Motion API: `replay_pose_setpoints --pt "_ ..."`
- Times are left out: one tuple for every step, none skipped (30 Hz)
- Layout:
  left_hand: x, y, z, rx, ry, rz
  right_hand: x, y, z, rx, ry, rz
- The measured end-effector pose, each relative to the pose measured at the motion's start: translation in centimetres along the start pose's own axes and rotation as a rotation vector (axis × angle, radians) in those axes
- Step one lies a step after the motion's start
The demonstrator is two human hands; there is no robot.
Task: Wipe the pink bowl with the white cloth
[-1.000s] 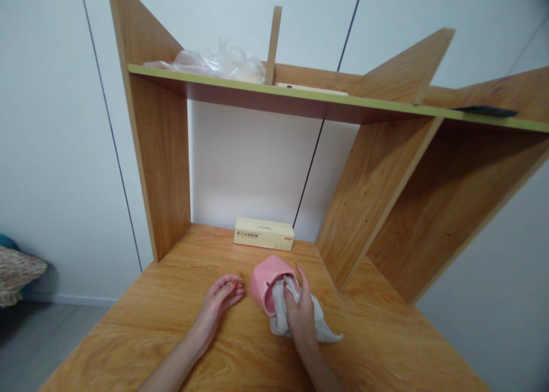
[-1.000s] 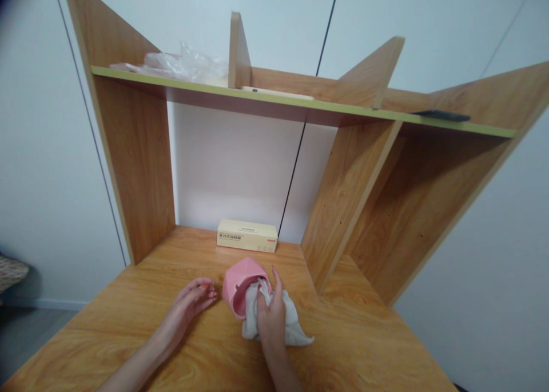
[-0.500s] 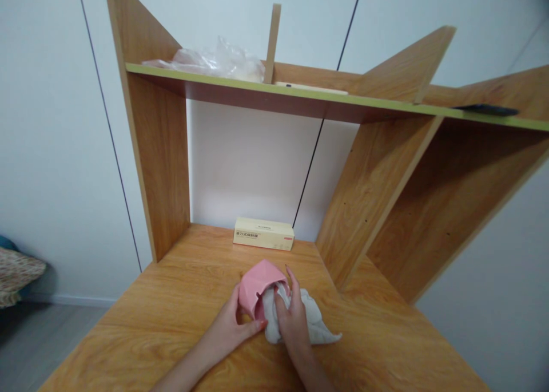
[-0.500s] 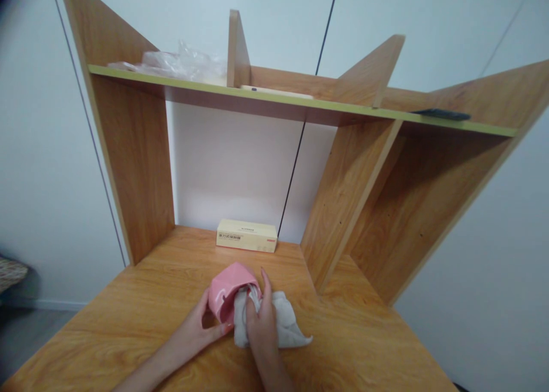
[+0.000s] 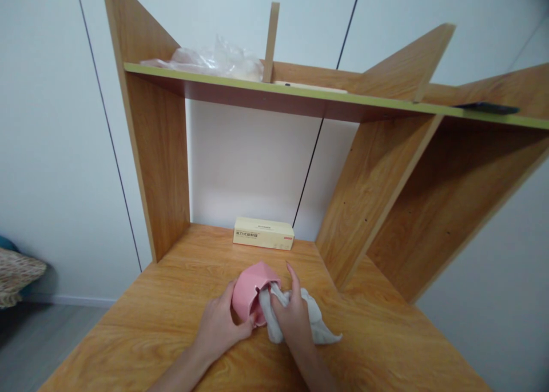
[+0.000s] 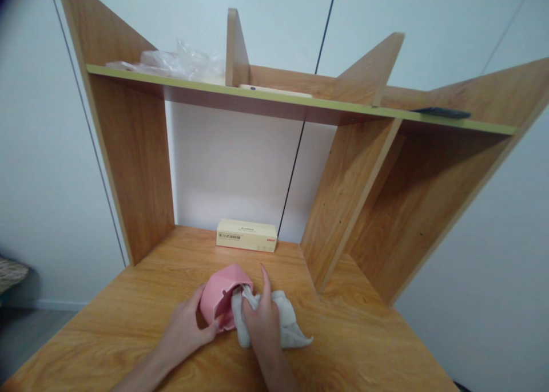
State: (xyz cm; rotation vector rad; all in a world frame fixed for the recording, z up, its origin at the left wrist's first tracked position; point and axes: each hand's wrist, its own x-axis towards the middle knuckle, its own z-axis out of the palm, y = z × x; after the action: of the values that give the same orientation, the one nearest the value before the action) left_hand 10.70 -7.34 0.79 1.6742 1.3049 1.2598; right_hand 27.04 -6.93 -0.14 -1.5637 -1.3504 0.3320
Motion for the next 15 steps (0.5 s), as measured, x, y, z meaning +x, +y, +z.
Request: replay_pose_setpoints --pt "0.0 0.0 -0.1 0.019 0.005 0.004 0.0 0.1 0.0 -0.005 -0.003 -0.013" --pt "0.0 0.0 -0.2 0.045 0.004 0.013 0.0 0.1 0.0 -0.007 -0.005 -0.023" --pt "0.0 0.1 -0.3 0.071 0.001 0.024 0.0 0.2 0.0 -0.006 -0.009 -0.032" --pt "0.0 0.1 -0.4 0.090 -0.004 0.039 -0.1 0.3 0.0 -0.003 -0.018 -0.039" --pt "-0.1 0.1 -0.4 0.102 -0.008 0.055 -0.1 0.5 0.1 -0.001 -0.028 -0.045" --pt "-0.1 0.1 -0.4 0.109 -0.015 0.070 -0.1 0.6 0.1 -0.001 -0.036 -0.053" --pt "-0.2 0.1 -0.5 0.114 -0.026 0.085 -0.1 0.7 0.1 0.002 -0.047 -0.063" --pt "-0.2 0.1 -0.5 0.121 -0.040 0.098 -0.2 0.9 0.1 0.005 -0.058 -0.075" --pt "-0.2 0.2 -0.6 0.128 -0.052 0.108 -0.3 1.0 0.1 0.008 -0.072 -0.087" --pt "-0.3 0.2 -0.6 0.128 -0.062 0.113 -0.3 1.1 0.1 0.009 -0.086 -0.098" --pt "-0.3 0.3 -0.6 0.117 -0.065 0.114 -0.4 1.2 0.1 0.011 -0.101 -0.105" --pt "-0.3 0.4 -0.6 0.093 -0.065 0.109 -0.5 1.3 0.2 0.014 -0.115 -0.109" --pt "-0.3 0.5 -0.6 0.062 -0.065 0.099 -0.5 1.4 0.2 0.021 -0.125 -0.110" --pt "-0.2 0.5 -0.6 0.028 -0.063 0.090 -0.6 1.4 0.3 0.035 -0.116 -0.109" --pt "-0.2 0.6 -0.6 -0.002 -0.060 0.084 -0.6 1.4 0.4 0.057 -0.092 -0.106"
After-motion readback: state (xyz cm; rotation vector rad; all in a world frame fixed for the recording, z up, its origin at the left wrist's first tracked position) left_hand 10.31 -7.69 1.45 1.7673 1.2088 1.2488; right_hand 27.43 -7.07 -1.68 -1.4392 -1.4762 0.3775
